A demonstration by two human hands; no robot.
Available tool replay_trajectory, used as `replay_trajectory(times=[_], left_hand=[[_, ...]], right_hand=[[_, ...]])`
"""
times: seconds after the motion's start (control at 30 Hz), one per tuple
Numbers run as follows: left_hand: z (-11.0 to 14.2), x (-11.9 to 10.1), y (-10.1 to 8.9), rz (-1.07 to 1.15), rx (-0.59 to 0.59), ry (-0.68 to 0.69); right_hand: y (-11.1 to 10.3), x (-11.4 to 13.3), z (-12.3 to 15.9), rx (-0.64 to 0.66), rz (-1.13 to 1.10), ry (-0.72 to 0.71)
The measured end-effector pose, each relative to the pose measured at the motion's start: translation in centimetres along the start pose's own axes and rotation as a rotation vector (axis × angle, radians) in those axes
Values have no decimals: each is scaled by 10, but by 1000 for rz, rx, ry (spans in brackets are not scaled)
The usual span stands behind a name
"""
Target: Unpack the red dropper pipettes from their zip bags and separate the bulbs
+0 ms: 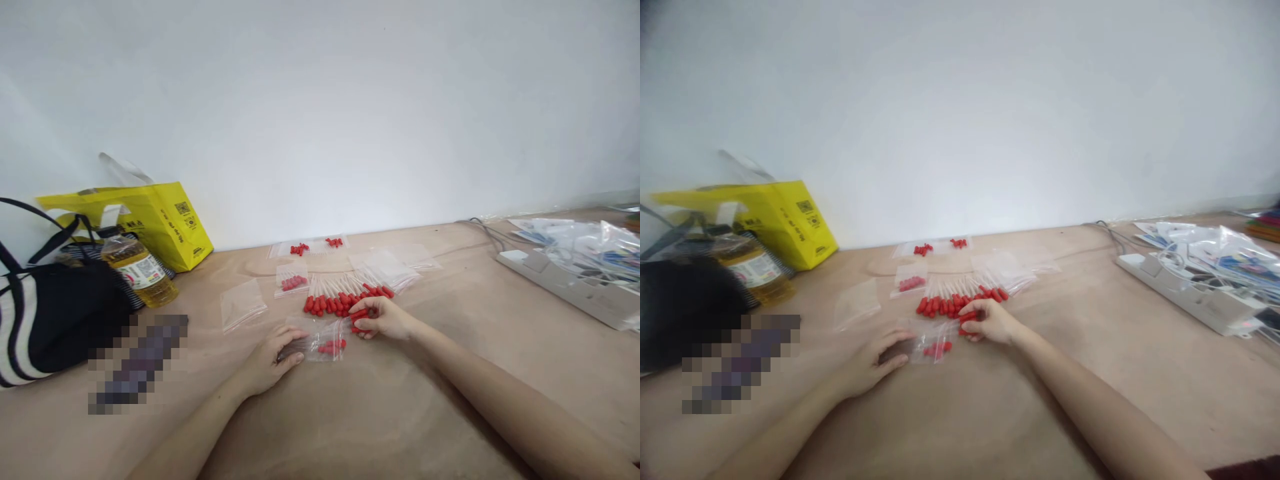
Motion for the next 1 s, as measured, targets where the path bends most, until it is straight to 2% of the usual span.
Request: replay_trajectory(times=[0.2,0.33,0.4,0.47,0.53,0.6,0.7,0.8,0.9,1.0], left_hand=[[0,1,0,3,-9,9],[0,6,-2,40,-13,-24],[0,7,-7,77,-66,-45],[-3,6,-14,106,-173,-84],[-8,4,-18,141,-268,-150],[-17,-1,-14,244,-297,-235],[-34,-5,4,636,-296,-410],[-50,-8,22,1040,-378,-517],[-60,-5,25,1075,-407,-560],[-66,9,12,970,-370,-577]], right_hand=[[-30,31,15,-54,107,-37],[-60,51,27,-178,125,-76],[-70,56,28,-272,72,-98],[-71,56,26,-356,-26,-126],[-59,52,20,-410,-149,-159],[-35,46,13,-411,-265,-191],[8,37,5,-403,-360,-233],[45,35,1,-326,-340,-280],[61,34,-2,-285,-250,-320],[56,30,-5,-306,-104,-348]])
Point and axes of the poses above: each hand's wrist, its own z-axis away from the middle knuckle, its own y-axis out of the palm, x = y × z, the point moved 5 cm from there along -z, towards the middle knuckle, and after that the axes turned 3 degrees about y, right-handed, at the moved point
